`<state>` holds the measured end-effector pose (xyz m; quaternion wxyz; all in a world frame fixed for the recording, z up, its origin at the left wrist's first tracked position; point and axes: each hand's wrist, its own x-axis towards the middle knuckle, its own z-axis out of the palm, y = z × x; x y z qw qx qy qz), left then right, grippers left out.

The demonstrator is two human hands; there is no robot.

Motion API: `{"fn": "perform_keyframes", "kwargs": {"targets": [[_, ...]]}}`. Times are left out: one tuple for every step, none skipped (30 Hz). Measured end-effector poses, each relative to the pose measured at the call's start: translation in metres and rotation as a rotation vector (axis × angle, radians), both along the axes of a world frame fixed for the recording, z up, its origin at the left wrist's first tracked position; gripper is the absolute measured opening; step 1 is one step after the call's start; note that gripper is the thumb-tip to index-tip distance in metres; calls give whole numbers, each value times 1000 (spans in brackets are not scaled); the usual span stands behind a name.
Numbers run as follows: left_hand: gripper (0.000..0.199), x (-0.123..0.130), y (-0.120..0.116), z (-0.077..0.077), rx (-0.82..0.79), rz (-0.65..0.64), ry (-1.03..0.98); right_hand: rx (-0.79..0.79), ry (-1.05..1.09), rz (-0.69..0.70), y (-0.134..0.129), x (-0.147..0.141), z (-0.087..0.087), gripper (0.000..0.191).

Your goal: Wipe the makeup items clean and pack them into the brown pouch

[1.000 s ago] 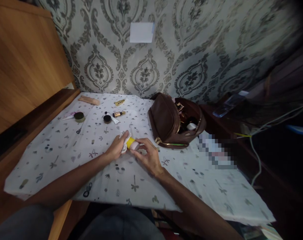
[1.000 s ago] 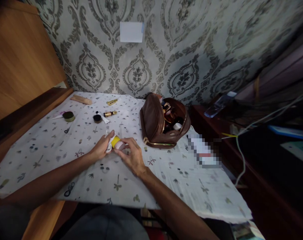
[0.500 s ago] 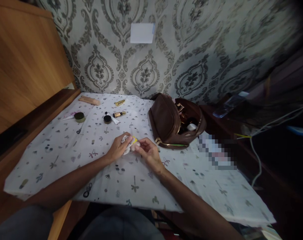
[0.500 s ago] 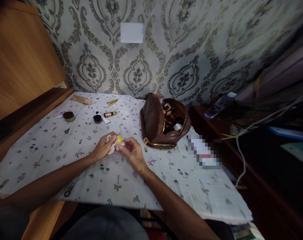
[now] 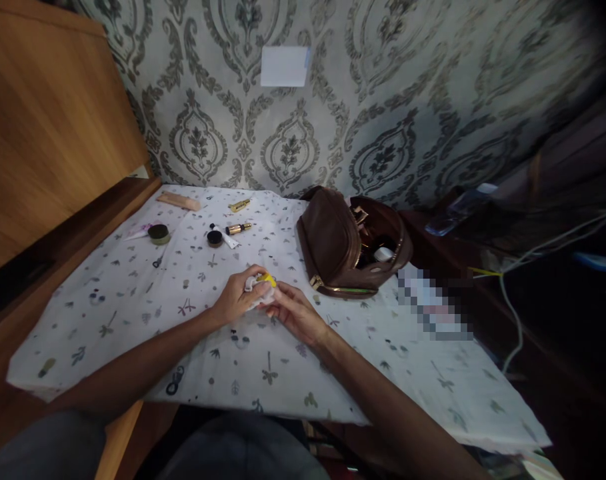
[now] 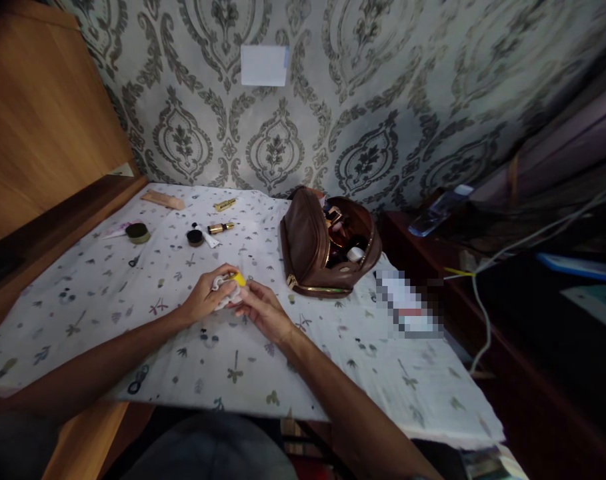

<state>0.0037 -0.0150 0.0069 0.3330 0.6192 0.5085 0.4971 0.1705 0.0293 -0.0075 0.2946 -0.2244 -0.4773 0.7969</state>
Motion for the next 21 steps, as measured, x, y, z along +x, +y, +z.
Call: {"fn": "perform_keyframes", "kwargs": {"targets": [[34, 0, 1, -1, -10, 0, 0, 14, -12, 3, -1, 0, 1, 40], [36, -1, 1, -1, -22, -1, -8, 24, -26, -1, -2, -1, 1, 41], [39, -1, 2, 0, -34, -4, -22, 35, -43, -5, -2, 0, 1, 42], [42, -1, 3, 0, -47, -10, -42, 49, -62, -9, -2, 0, 1, 42], [43, -1, 4, 2, -65, -20, -66, 69, -84, -13, -2, 1, 0, 42], [42, -2, 4, 3, -90, -30, -93, 95, -108, -15, -2, 1, 0, 43], [39, -2, 5, 4, -120, -35, -121, 123, -133, -14, -1, 2, -1, 43], [35, -3, 6, 5, -152, -34, -148, 152, -151, -15, 0, 3, -2, 43], [32, -3, 7, 6, -184, -28, -176, 183, -160, -23, 0, 4, -3, 45], [29, -3, 8, 6, -210, -16, -205, 214, -162, -37, 1, 4, -4, 48], [27, -3, 9, 5, -230, -2, -234, 247, -161, -52, 1, 5, -5, 53], [26, -2, 10, 4, -248, 11, -268, 282, -159, -69, 1, 5, -6, 57], [25, -1, 11, 2, -268, 22, -312, 317, -159, -85, 1, 5, -6, 60], [26, 0, 12, 0, -288, 37, -365, 351, -161, -98, 1, 5, -6, 61], [28, 2, 13, -2, -306, 57, -423, 382, -164, -106, 1, 5, -6, 60], [30, 4, 13, -4, -318, 77, -474, 408, -163, -115, 1, 5, -6, 58], [33, 6, 13, -6, -323, 94, -512, 430, -159, -126, 0, 5, -5, 57], [36, 8, 13, -6, -328, 103, -535, 450, -152, -138, 0, 5, -5, 57], [39, 9, 12, -7, -342, 108, -545, 471, -145, -151, -1, 6, -5, 57], [42, 11, 11, -7, -376, 97, -550, 498, -141, -169, -1, 6, -4, 56], [44, 12, 10, -6, -430, 68, -557, 536, -147, -188, -2, 7, -3, 55]]}}
